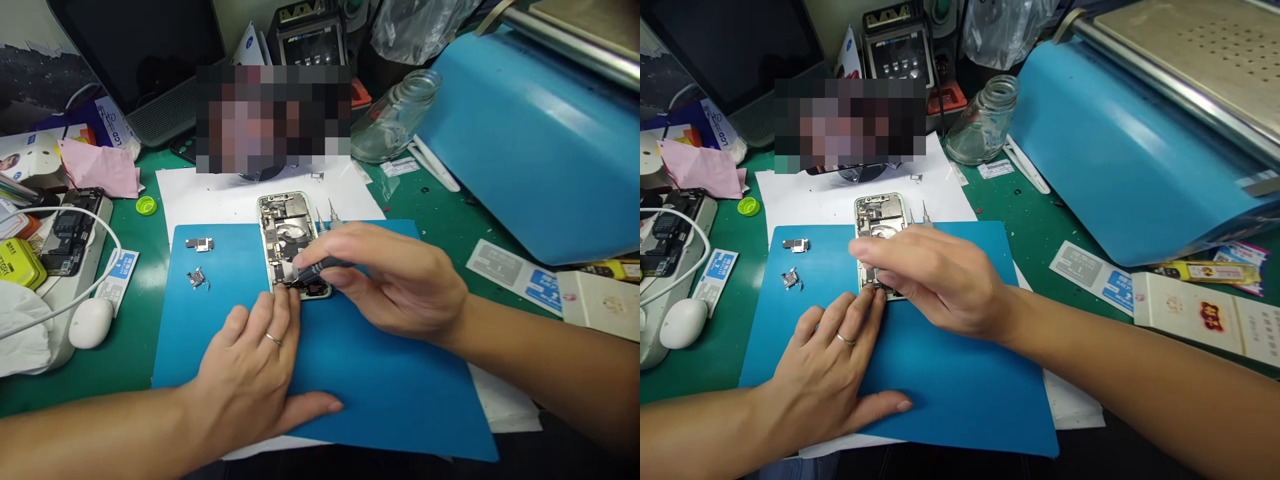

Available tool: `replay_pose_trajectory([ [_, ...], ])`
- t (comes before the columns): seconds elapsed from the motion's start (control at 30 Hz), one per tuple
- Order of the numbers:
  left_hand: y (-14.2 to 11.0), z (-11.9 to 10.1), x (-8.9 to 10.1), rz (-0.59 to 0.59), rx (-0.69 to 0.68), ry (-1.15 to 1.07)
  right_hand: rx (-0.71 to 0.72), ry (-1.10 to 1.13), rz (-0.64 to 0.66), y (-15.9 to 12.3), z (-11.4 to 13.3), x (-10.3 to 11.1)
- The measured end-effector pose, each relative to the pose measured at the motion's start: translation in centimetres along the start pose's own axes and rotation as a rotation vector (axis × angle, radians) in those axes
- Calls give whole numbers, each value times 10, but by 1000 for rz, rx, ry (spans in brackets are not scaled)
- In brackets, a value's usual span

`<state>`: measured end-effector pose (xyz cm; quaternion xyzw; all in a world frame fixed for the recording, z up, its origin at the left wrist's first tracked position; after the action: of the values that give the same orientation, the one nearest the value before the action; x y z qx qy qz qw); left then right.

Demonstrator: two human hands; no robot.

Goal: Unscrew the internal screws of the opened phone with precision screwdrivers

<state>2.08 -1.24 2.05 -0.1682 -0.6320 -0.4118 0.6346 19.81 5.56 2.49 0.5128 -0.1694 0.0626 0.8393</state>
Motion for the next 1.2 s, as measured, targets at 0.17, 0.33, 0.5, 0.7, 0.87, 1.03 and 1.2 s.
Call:
replay_pose_trajectory([
  [0.17, 0, 0, -1, 6, -3, 8, 56, 2, -1, 1, 0, 0],
  [0.33, 0, -1, -1, 12, -4, 24, 81, -57, -15, 3, 2, 0],
  [0.5, -1, -3, -2, 3, -16, 33, 48, -71, -7, 3, 1, -1],
  [0.7, -3, -4, -2, -11, 12, 30, 68, -39, 12, 3, 0, -3],
  [0.87, -4, -6, -2, -31, 14, 57, 9, -120, -65, -1, -1, -1],
  [1.03, -3, -4, -2, -18, 1, 43, 49, -29, -2, 2, 0, -3],
  [1.2, -1, -4, -2, -19, 4, 22, 16, -6, 5, 4, -2, -5],
])
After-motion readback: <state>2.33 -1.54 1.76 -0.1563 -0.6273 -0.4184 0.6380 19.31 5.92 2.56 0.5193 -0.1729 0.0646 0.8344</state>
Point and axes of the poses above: each hand's wrist, its own y-axis towards the middle knuckle, its own x-axis out of the back of the hand, z = x × y, the point moved 3 cm from there along y, towards the middle knuckle, and after that the axes turned 11 degrees about -z, right-handed, at the moved point
